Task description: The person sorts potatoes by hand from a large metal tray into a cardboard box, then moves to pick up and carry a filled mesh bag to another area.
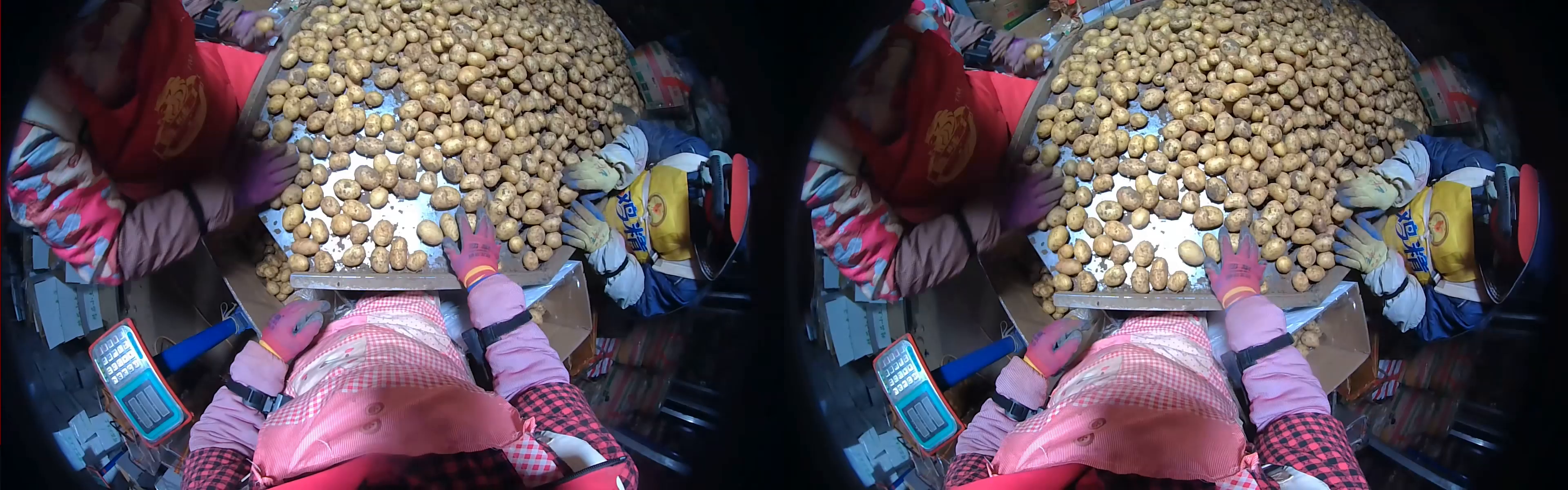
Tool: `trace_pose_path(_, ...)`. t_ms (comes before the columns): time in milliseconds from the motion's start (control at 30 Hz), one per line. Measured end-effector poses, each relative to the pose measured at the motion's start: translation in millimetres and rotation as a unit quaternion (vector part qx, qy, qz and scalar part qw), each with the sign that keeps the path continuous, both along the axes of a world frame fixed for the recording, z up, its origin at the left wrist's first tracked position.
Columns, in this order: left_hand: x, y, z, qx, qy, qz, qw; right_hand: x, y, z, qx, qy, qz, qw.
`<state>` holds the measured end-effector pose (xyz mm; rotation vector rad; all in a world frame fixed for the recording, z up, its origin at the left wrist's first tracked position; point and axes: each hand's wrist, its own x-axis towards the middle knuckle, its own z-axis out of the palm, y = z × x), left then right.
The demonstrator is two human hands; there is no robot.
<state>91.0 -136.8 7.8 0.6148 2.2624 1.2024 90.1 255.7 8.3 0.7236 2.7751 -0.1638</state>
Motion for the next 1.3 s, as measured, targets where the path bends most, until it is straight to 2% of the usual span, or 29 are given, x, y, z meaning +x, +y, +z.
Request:
trace_pose_path(33, 0, 0, 1, 0.000, -0.008, 0.004, 1.000, 3, 5, -2, 0.000, 0.000, -0.001, 1.000)
trace_pose_path(100, -2, 2, 6, 0.002, -0.016, 0.009, 1.000, 11, 31, -13, -0.089, 0.063, 0.035, 0.993)
trace_pose_path(133, -3, 4, 7, 0.000, -0.019, 0.013, 1.000, 15, 42, -19, -0.130, 0.140, 0.034, 0.981)
trace_pose_path(167, -3, 5, 8, -0.003, -0.021, 0.017, 1.000, 23, 53, -23, -0.129, 0.140, 0.036, 0.981)
trace_pose_path(300, -3, 2, 8, 0.007, 0.008, 0.020, 1.000, 29, 41, 11, -0.079, 0.075, -0.016, 0.994)
trace_pose_path(367, -4, 3, 7, 0.012, 0.018, 0.017, 1.000, 31, 34, 10, -0.058, -0.051, -0.002, 0.997)
trace_pose_path(433, -5, 6, 11, 0.013, 0.007, 0.020, 1.000, 17, 17, 28, -0.055, -0.053, -0.011, 0.997)
trace_pose_path(500, -5, 7, 11, 0.013, -0.004, 0.023, 1.000, 0, -2, 43, -0.064, -0.088, 0.022, 0.994)
trace_pose_path(567, -5, 8, 8, 0.031, 0.003, 0.019, 0.999, -8, -16, 36, -0.044, -0.053, 0.054, 0.996)
trace_pose_path(633, -6, 10, 10, 0.031, 0.003, 0.017, 0.999, -26, -30, 30, -0.024, -0.054, 0.158, 0.986)
trace_pose_path(700, -6, 8, 11, 0.027, 0.004, 0.018, 0.999, -44, -53, 28, -0.017, -0.064, 0.176, 0.982)
trace_pose_path(767, -3, 6, 10, 0.014, 0.012, 0.019, 1.000, -61, -68, 15, -0.024, 0.026, 0.138, 0.990)
trace_pose_path(833, -1, 7, 13, 0.007, 0.015, 0.020, 1.000, -89, -69, 1, -0.010, 0.070, 0.053, 0.996)
trace_pose_path(900, -1, 3, 16, -0.001, 0.021, 0.020, 1.000, -102, -54, 4, 0.035, 0.028, 0.059, 0.997)
trace_pose_path(933, 0, 0, 16, -0.009, 0.015, 0.038, 0.999, -104, -35, -5, 0.000, 0.075, 0.074, 0.994)
trace_pose_path(967, 2, -1, 15, -0.013, 0.008, 0.059, 0.998, -103, -6, -40, -0.015, 0.248, 0.087, 0.965)
trace_pose_path(1000, 5, -4, 9, -0.011, 0.006, 0.064, 0.998, -102, 14, -33, -0.183, 0.336, 0.007, 0.924)
trace_pose_path(1067, 10, -13, -4, -0.030, -0.061, 0.095, 0.993, -94, 68, -33, -0.084, 0.389, 0.006, 0.917)
trace_pose_path(1133, 8, -10, 0, -0.018, -0.043, 0.087, 0.995, -71, 96, -6, 0.036, 0.328, -0.030, 0.943)
trace_pose_path(1167, 6, -7, 2, -0.005, -0.024, 0.076, 0.997, -58, 98, 8, 0.078, 0.216, -0.095, 0.969)
trace_pose_path(1233, -1, -1, 5, 0.002, -0.011, 0.062, 0.998, -33, 113, -13, 0.071, 0.085, -0.143, 0.984)
trace_pose_path(1300, -5, 5, 7, 0.006, -0.001, 0.047, 0.999, -7, 100, -41, 0.110, 0.127, -0.082, 0.982)
